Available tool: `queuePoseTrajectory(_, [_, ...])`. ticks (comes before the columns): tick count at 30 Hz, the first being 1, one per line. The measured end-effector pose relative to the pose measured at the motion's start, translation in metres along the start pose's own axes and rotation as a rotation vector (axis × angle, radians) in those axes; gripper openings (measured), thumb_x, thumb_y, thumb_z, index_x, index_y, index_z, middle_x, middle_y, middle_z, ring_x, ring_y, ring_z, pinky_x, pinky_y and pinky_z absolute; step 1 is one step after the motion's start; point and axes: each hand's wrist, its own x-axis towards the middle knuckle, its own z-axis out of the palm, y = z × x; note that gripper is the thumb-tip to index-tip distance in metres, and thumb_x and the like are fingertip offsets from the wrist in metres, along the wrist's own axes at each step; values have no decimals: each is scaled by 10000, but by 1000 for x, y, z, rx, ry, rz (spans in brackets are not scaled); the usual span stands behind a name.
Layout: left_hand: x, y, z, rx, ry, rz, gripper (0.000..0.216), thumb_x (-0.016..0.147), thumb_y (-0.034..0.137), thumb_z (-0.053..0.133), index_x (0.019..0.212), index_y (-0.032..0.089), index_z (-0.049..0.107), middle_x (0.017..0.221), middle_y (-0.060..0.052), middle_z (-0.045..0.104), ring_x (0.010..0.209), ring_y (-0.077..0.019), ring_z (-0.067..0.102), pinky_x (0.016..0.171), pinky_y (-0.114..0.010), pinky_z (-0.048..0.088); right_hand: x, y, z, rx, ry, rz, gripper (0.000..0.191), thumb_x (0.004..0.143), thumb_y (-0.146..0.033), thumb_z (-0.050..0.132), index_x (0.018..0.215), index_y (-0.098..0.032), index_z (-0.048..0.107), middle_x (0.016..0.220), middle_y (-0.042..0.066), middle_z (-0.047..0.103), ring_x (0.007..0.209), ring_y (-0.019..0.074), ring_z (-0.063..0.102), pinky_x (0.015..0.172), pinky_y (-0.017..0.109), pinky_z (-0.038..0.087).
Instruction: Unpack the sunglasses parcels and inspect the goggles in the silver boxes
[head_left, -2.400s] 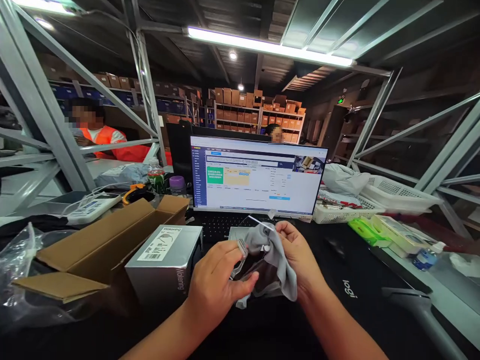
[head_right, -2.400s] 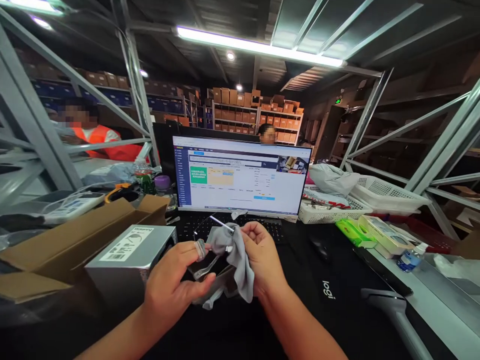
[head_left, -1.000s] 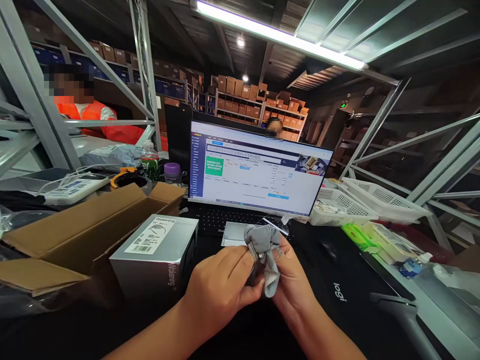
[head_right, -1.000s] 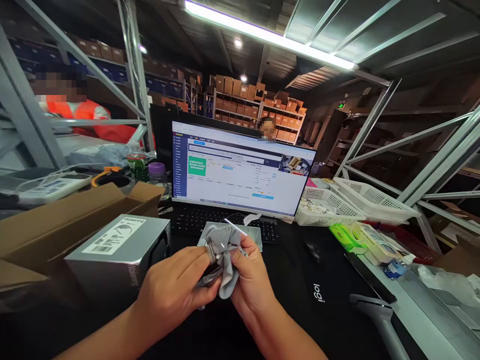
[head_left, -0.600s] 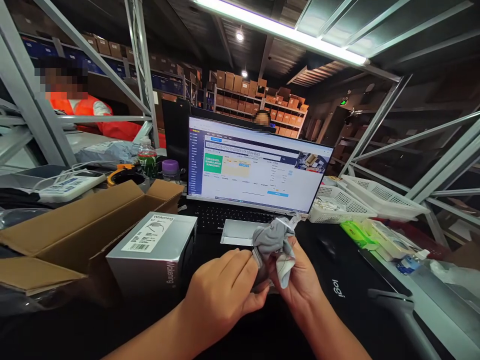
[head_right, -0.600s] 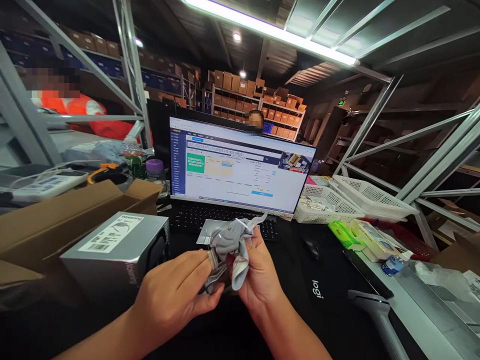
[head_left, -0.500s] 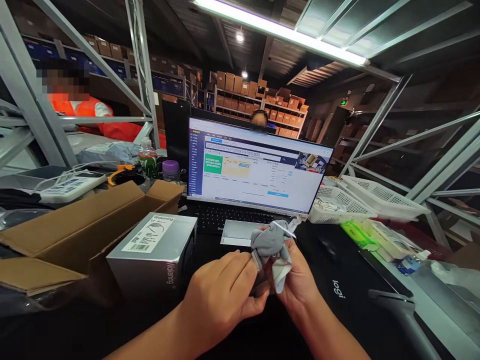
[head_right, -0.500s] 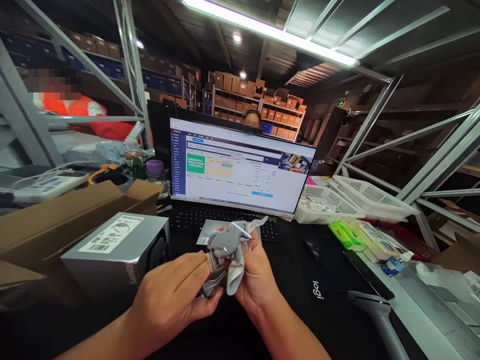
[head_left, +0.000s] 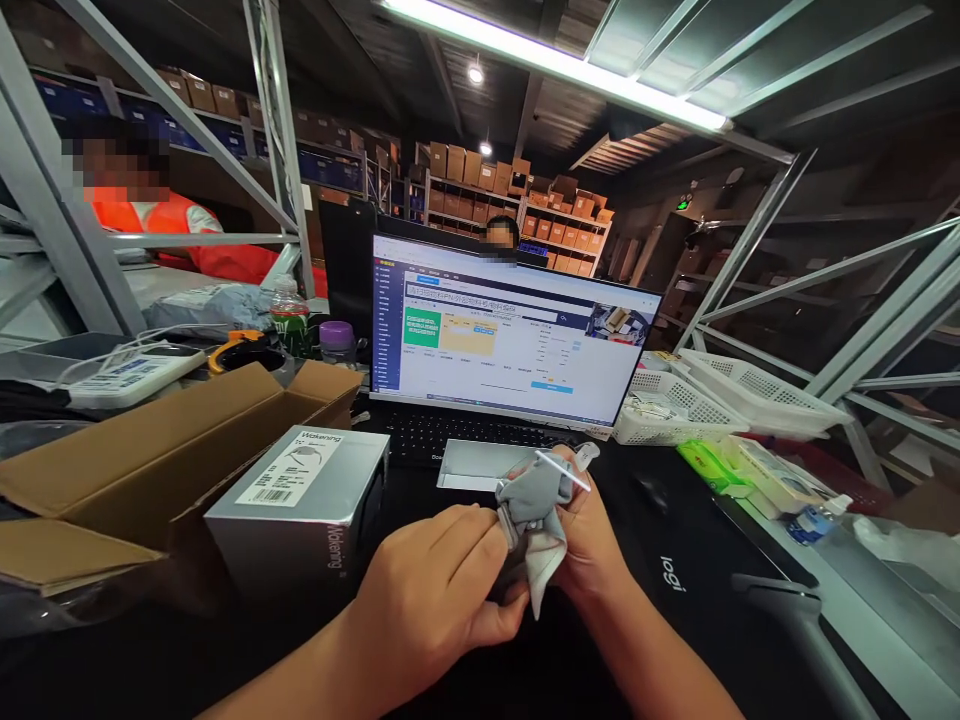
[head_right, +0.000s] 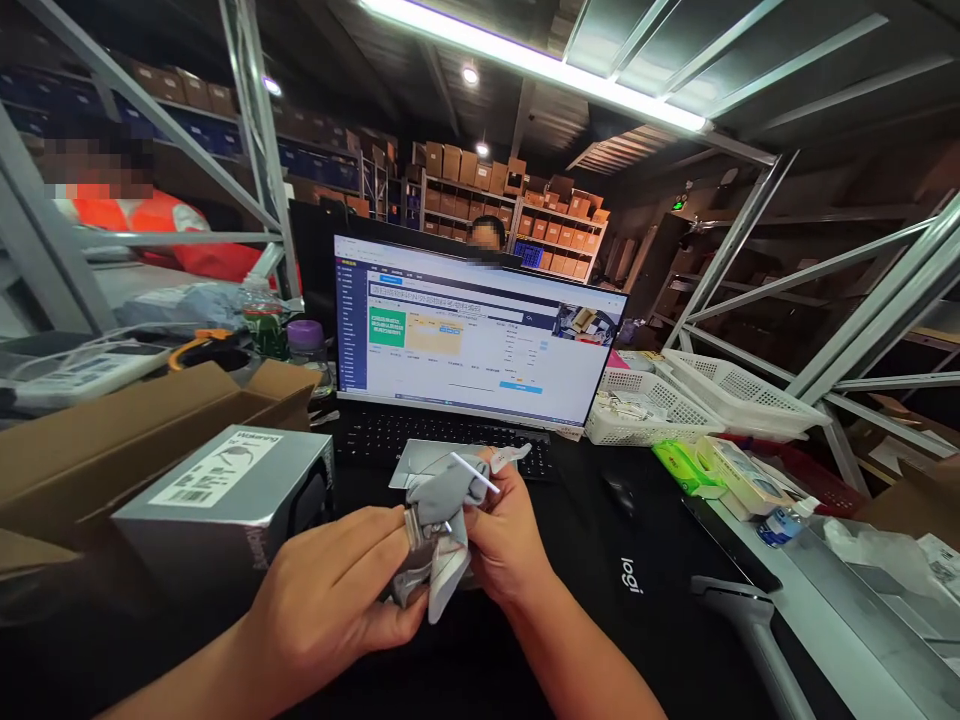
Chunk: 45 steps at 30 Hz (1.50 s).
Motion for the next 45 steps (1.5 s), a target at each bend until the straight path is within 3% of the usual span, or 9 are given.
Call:
queuePoseTrajectory(8, [7, 0, -4, 21, -31, 9, 66, 894, 161, 583, 944, 129, 610, 798, -73, 705, 694, -193, 657, 607, -293, 542, -8, -5, 17, 168, 128, 87, 460, 548, -315, 980, 795, -224, 603, 693, -42, 664, 572, 98, 584, 546, 184, 497])
queuePoseTrajectory(12, [5, 1, -3, 51, -42, 35, 64, 888, 175, 580, 921, 131, 612, 782, -73, 704, 686, -201, 670, 600, -303, 553, -9, -10, 21, 297, 161, 211, 448, 523, -337, 981, 792, -241, 635, 676, -47, 649, 638, 143, 635, 671, 262, 577])
queuePoseTrajectory(16, [3, 2, 1, 56, -49, 39, 71, 888, 177, 566, 904, 130, 617, 772, -73, 706, 668, -202, 673, 577, -307, 558, -5, -14, 15, 328, 133, 194, 353, 590, -326, 947, 784, -258, 660, 669, -52, 647, 666, 157, 632, 754, 318, 583])
queuePoseTrajectory(20, [2, 4, 4, 49, -39, 49, 78, 888, 173, 571, 903, 115, 622, 781, -78, 705, 683, -204, 678, 594, -307, 569, -2, -18, 13, 352, 148, 184, 366, 540, -239, 964, 757, -264, 670, 667, -71, 658, 664, 132, 630, 778, 286, 579])
queuePoseTrajectory(25, [3, 1, -4, 49, -6, 25, 90, 910, 166, 608, 956, 91, 629, 822, -94, 701, 745, -213, 677, 656, -312, 574, -10, -11, 19, 267, 88, 192, 359, 572, -302, 972, 771, -227, 683, 690, -47, 660, 594, 98, 577, 600, 211, 531])
queuePoseTrajectory(31, [2, -8, -13, 106, -15, 17, 138, 942, 210, 630, 986, 80, 640, 856, -111, 715, 776, -213, 680, 670, -309, 567, -12, -2, 9, 17, -39, 48, 487, 507, -213, 1005, 836, -223, 647, 773, -41, 675, 686, 117, 602, 669, 220, 510])
queuePoseTrajectory(39, [6, -1, -7, 75, -59, 79, 100, 916, 176, 586, 940, 108, 654, 827, -77, 732, 773, -206, 715, 710, -315, 614, -7, -5, 15, 267, 167, 142, 389, 538, -285, 976, 779, -232, 675, 715, -32, 680, 668, 146, 635, 717, 288, 568])
queuePoseTrajectory(42, [4, 4, -3, 68, -42, 89, 113, 908, 168, 585, 936, 103, 673, 837, -70, 746, 800, -187, 732, 828, -313, 632, 6, -5, 3, 359, 226, 67, 371, 552, -280, 966, 765, -251, 663, 768, -34, 705, 805, 170, 679, 878, 344, 571])
queuePoseTrajectory(45, [0, 5, -2, 48, -12, 102, 101, 903, 165, 615, 926, 97, 686, 868, -83, 761, 836, -198, 743, 876, -333, 637, 24, -2, -16, 264, 212, 48, 356, 573, -253, 945, 756, -243, 641, 771, -45, 698, 745, 141, 663, 831, 326, 575])
